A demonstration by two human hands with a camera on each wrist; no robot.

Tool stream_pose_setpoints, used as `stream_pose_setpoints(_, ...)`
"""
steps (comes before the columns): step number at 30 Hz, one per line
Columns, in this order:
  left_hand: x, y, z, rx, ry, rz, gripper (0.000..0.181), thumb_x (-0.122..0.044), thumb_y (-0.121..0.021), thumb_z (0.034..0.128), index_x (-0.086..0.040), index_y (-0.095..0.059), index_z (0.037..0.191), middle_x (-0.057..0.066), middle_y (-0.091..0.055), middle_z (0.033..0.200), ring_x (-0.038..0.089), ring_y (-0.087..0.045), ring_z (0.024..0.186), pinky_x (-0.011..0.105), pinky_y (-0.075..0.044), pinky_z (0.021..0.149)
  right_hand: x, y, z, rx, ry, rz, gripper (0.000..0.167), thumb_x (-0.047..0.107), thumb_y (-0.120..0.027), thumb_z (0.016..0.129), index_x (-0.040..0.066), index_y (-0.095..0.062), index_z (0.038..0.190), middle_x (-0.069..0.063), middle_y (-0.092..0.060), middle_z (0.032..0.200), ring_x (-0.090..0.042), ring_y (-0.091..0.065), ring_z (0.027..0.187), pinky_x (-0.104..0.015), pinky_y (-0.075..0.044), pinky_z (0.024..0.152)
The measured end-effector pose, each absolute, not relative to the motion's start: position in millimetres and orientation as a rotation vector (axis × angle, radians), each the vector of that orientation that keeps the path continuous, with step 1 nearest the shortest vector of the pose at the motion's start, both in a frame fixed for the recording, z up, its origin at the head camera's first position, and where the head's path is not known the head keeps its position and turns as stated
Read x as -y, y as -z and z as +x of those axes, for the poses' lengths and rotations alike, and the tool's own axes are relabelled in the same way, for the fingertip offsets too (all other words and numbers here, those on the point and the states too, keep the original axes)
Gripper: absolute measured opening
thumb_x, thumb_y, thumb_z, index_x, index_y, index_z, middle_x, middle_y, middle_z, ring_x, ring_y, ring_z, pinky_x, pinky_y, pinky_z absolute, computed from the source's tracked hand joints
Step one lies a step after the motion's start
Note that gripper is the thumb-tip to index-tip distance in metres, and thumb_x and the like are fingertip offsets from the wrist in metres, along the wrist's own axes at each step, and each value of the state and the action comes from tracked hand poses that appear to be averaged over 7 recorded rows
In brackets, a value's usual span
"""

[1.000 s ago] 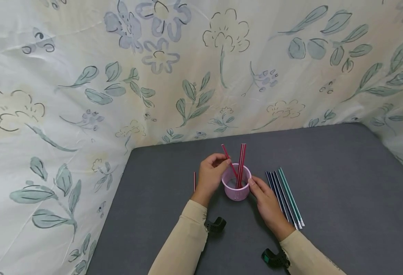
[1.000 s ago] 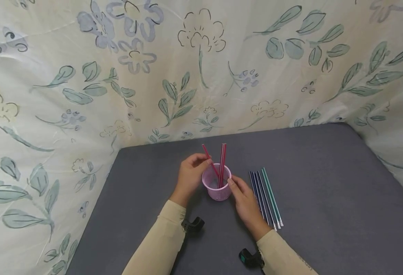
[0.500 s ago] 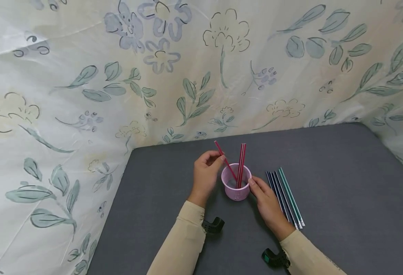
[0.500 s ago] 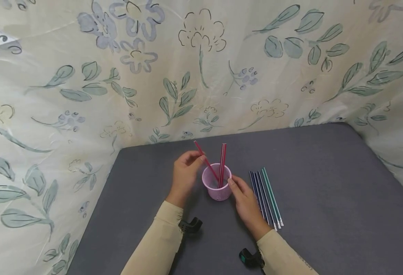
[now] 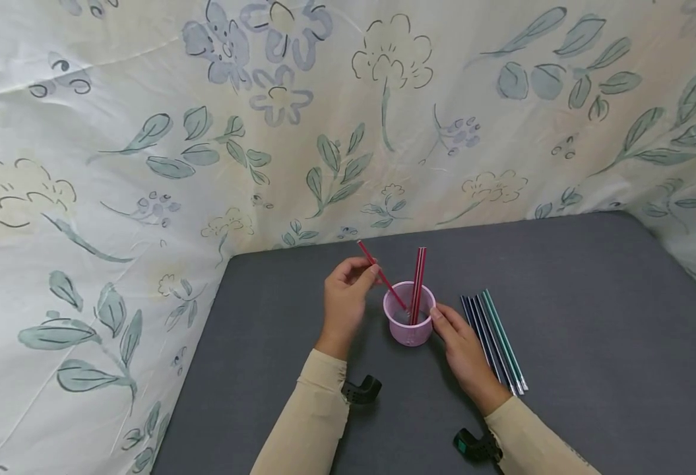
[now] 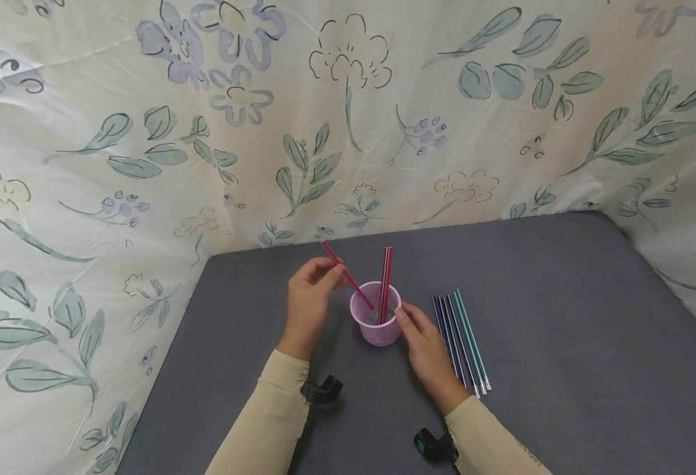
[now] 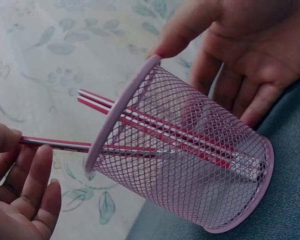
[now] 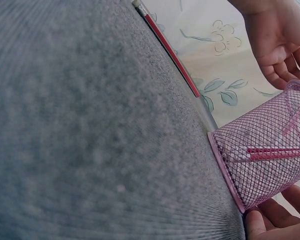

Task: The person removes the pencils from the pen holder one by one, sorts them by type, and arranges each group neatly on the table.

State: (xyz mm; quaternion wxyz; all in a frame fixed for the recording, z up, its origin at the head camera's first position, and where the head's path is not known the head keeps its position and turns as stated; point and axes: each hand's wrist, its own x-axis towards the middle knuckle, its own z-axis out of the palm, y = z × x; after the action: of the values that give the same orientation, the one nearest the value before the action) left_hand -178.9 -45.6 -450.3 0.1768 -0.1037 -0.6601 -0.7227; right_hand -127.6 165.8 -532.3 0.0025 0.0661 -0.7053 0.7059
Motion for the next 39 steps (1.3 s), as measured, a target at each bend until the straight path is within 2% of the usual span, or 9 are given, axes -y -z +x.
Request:
stream_pose_setpoints(5, 50, 448, -174, 1.861, 2.049, -0.282, 0.013, -0.003, -0.077, 0.1017, 0.006, -0.073, 0.111, 0.02, -0.076, 0.111, 0.025, -0.074, 0.09, 0.036, -0.063, 0.084, -167, 530, -126, 2.221, -2.212, 0.213, 0.052, 0.033, -0.047, 0.118, -0.005, -0.053, 0.154, -0.024, -0.052, 0.157, -0.04, -0.045, 0.149, -0.061, -0.029, 0.122)
stream_pose_setpoints(13, 59, 442, -169, 1.815, 2.086, -0.251, 0.02, -0.006, -0.075, 0.1033, 0.007, -0.072, 0.118, 0.016, -0.074, 0.111, 0.025, -0.074, 0.09, 0.036, -0.065, 0.071, -167, 530, -125, 2.216, -2.223, 0.21, 0.052, 0.033, -0.046, 0.119, -0.004, -0.052, 0.154, -0.023, -0.051, 0.157, -0.039, -0.044, 0.149, -0.062, -0.028, 0.123)
stream_pose_setpoints(16, 62, 440, -168, 1.769, 2.121, -0.247, 0.024, -0.006, -0.074, 0.1042, 0.01, -0.069, 0.121, 0.018, -0.072, 0.112, 0.025, -0.074, 0.09, 0.038, -0.065, 0.069, -167, 531, -126, 2.214, -2.219, 0.215, 0.052, 0.033, -0.046, 0.119, -0.004, -0.052, 0.154, -0.024, -0.051, 0.158, -0.039, -0.044, 0.149, -0.062, -0.028, 0.123)
stream_pose_setpoints(21, 65, 438, -167, 1.722, 2.124, -0.226, 0.029, -0.006, -0.073, 0.1052, 0.014, -0.066, 0.125, 0.025, -0.07, 0.111, 0.025, -0.073, 0.09, 0.04, -0.065, 0.073, -168, 532, -126, 2.221, -2.211, 0.222, 0.053, 0.033, -0.046, 0.119, -0.005, -0.051, 0.155, -0.024, -0.05, 0.158, -0.04, -0.043, 0.149, -0.063, -0.028, 0.123)
stream_pose_setpoints(27, 68, 437, -165, 1.65, 2.17, -0.22, 0.022, -0.004, -0.07, 0.1064, 0.009, -0.069, 0.124, 0.036, -0.063, 0.112, 0.026, -0.071, 0.09, 0.04, -0.065, 0.072, -168, 532, -126, 2.225, -2.207, 0.231, 0.053, 0.033, -0.045, 0.119, -0.004, -0.051, 0.156, -0.024, -0.05, 0.159, -0.041, -0.043, 0.15, -0.064, -0.027, 0.123)
stream_pose_setpoints(30, 70, 435, -164, 1.613, 2.204, -0.204, 0.019, -0.003, -0.07, 0.1063, 0.006, -0.069, 0.123, 0.031, -0.065, 0.108, 0.026, -0.07, 0.09, 0.04, -0.065, 0.07, -168, 533, -126, 2.228, -2.205, 0.228, 0.053, 0.033, -0.045, 0.119, -0.004, -0.051, 0.155, -0.024, -0.05, 0.158, -0.041, -0.043, 0.149, -0.063, -0.028, 0.123)
stream_pose_setpoints(34, 74, 434, -162, 1.56, 2.265, -0.198, 0.024, -0.002, -0.069, 0.1062, 0.011, -0.066, 0.126, 0.017, -0.066, 0.104, 0.025, -0.069, 0.089, 0.038, -0.065, 0.069, -168, 533, -127, 2.225, -2.205, 0.23, 0.052, 0.033, -0.045, 0.119, -0.004, -0.051, 0.155, -0.024, -0.051, 0.158, -0.04, -0.043, 0.149, -0.063, -0.028, 0.123)
stream_pose_setpoints(39, 81, 433, -160, 1.566, 2.291, -0.198, 0.023, -0.001, -0.07, 0.1049, 0.01, -0.068, 0.126, 0.016, -0.067, 0.103, 0.024, -0.068, 0.088, 0.036, -0.064, 0.067, -167, 534, -127, 2.218, -2.209, 0.233, 0.052, 0.032, -0.045, 0.119, -0.005, -0.051, 0.155, -0.024, -0.051, 0.157, -0.039, -0.044, 0.149, -0.062, -0.028, 0.123)
